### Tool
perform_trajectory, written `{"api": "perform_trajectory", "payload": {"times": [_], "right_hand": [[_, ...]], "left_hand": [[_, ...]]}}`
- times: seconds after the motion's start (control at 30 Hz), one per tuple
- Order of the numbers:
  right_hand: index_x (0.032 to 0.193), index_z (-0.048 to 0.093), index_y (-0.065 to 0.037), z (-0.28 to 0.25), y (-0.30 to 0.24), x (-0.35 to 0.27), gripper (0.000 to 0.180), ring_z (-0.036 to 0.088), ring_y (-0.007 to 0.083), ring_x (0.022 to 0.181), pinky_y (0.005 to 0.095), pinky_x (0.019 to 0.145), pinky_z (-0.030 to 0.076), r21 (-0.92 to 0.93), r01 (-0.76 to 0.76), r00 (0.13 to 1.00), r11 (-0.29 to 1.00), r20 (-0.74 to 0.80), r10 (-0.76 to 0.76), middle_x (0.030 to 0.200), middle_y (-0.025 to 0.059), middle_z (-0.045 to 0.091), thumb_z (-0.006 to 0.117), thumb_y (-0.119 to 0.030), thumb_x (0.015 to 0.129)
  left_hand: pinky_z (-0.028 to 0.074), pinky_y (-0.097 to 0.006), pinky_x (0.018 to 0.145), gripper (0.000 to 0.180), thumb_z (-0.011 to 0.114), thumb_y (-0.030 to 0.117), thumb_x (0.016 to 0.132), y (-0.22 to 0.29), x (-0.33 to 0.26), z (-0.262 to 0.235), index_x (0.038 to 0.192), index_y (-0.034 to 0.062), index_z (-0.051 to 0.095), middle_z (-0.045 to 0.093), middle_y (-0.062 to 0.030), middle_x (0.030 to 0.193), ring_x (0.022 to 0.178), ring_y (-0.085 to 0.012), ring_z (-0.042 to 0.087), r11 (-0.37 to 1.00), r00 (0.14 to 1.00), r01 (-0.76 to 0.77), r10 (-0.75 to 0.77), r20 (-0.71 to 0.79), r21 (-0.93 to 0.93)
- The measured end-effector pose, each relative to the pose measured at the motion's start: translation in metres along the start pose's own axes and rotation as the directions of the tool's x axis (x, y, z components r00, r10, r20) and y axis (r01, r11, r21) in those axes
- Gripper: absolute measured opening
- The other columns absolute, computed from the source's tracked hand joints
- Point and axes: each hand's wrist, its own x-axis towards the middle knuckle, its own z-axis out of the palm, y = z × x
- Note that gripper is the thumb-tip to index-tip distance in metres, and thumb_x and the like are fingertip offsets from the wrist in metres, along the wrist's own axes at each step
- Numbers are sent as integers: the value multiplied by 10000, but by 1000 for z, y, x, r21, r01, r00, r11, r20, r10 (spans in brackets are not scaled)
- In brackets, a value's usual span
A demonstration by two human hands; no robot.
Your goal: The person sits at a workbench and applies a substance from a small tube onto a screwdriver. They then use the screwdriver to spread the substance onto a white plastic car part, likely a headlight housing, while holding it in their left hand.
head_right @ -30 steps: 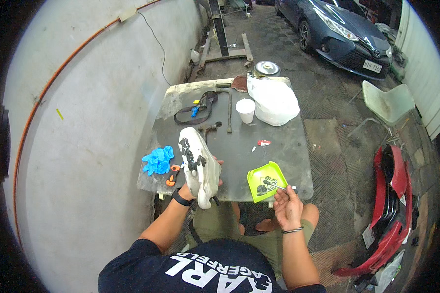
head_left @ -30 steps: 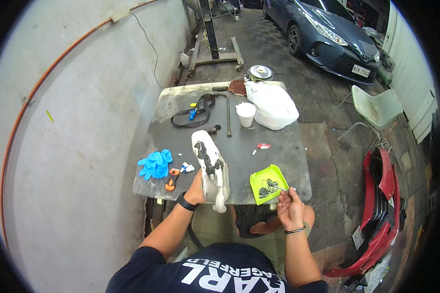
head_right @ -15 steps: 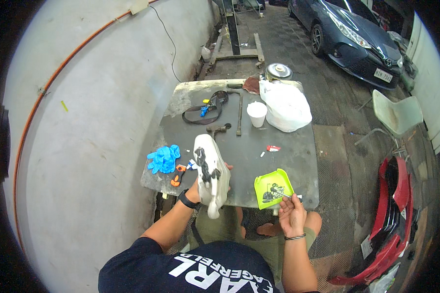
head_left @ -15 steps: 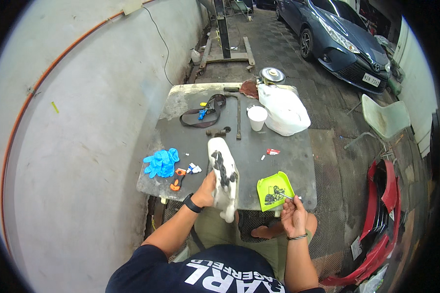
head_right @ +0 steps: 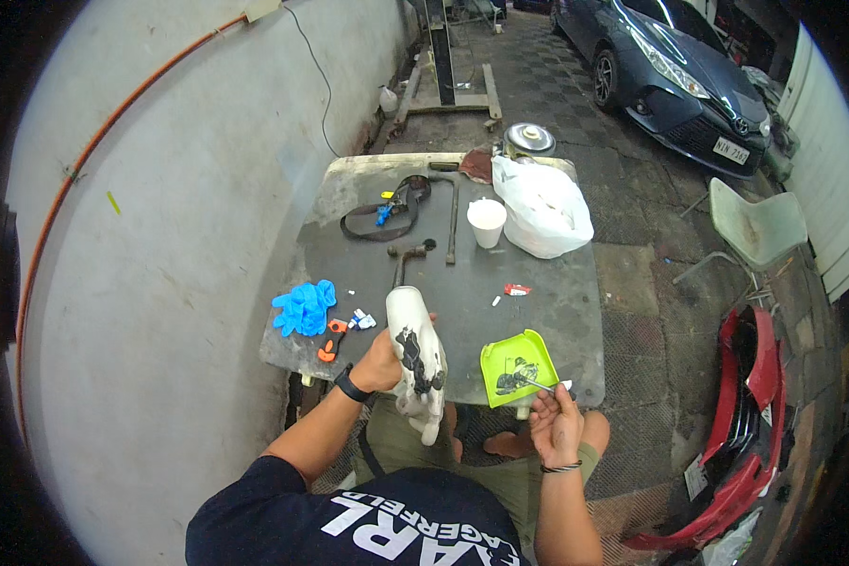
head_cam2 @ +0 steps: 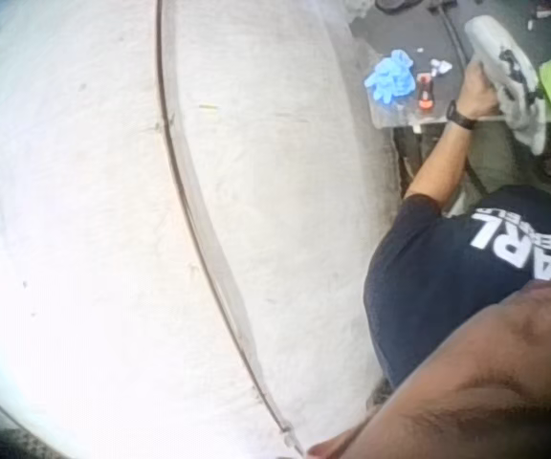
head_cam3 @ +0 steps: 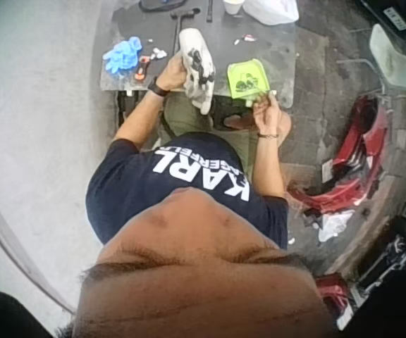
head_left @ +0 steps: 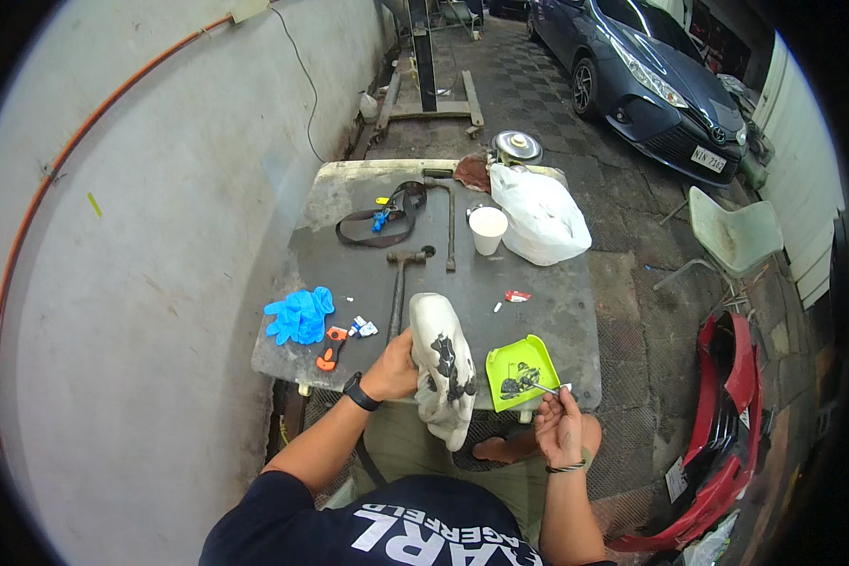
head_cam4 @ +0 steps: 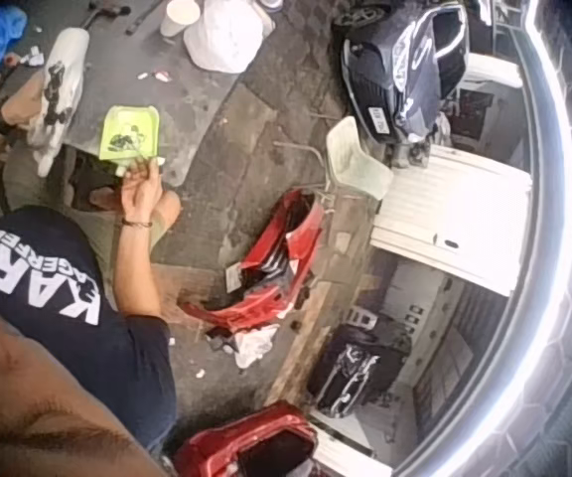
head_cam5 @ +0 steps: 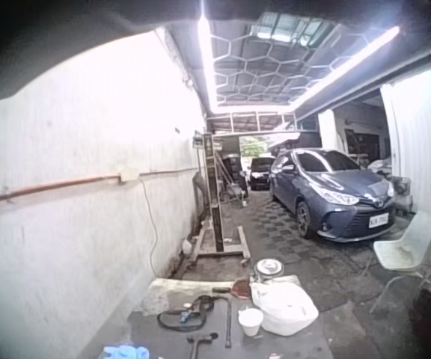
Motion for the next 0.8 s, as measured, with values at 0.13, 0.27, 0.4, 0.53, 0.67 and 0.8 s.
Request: {"api": "perform_trajectory", "payload": {"times": [0.13,0.27,0.4,0.53,0.67,0.8], "right_hand": [[1058,660,-87,-2,0,1,189,758,184,752,298,592,602,0,8,1000,1000,-14,-8,877,63,771,656,-276,1063],[1043,675,-87,-2,1,-2,201,763,180,765,291,595,607,-9,30,1000,1000,1,-30,882,58,774,649,-285,1066],[1013,702,-85,6,-8,-9,226,758,168,766,297,603,604,28,-29,999,999,35,28,885,49,780,644,-296,1067],[1005,700,-95,51,-34,-51,251,754,162,763,310,605,600,59,-18,988,998,154,9,894,43,779,607,-315,1083],[1036,646,-87,113,-63,-95,283,735,162,762,310,599,574,-10,71,940,997,336,-64,898,50,760,518,-325,1122],[1117,625,-50,162,-72,-118,217,776,264,765,355,596,634,-25,113,840,993,537,-83,942,168,777,541,-250,1111]], "left_hand": [[503,-382,1066,704,846,29,802,10,5,0,1444,17,558,674,-140,1358,1229,-229,651,994,998,-63,62,12,86],[527,-392,1035,674,856,12,779,13,7,5,1395,41,584,715,-163,1274,1205,-289,693,994,998,-51,53,-25,94],[522,-391,1047,669,838,-10,787,16,8,8,1402,42,579,691,-167,1326,1230,-316,681,997,997,-64,66,-41,52],[481,-414,1102,710,842,-16,776,14,7,10,1427,55,568,627,-179,1415,1318,-355,616,992,994,-108,108,4,65],[455,-418,1133,711,838,-18,781,19,10,19,1434,48,565,615,-187,1427,1347,-359,591,994,993,-108,108,39,6],[448,-422,1145,681,826,-21,788,22,11,25,1421,42,583,612,-191,1435,1350,-369,585,994,993,-95,98,60,-58]]}}
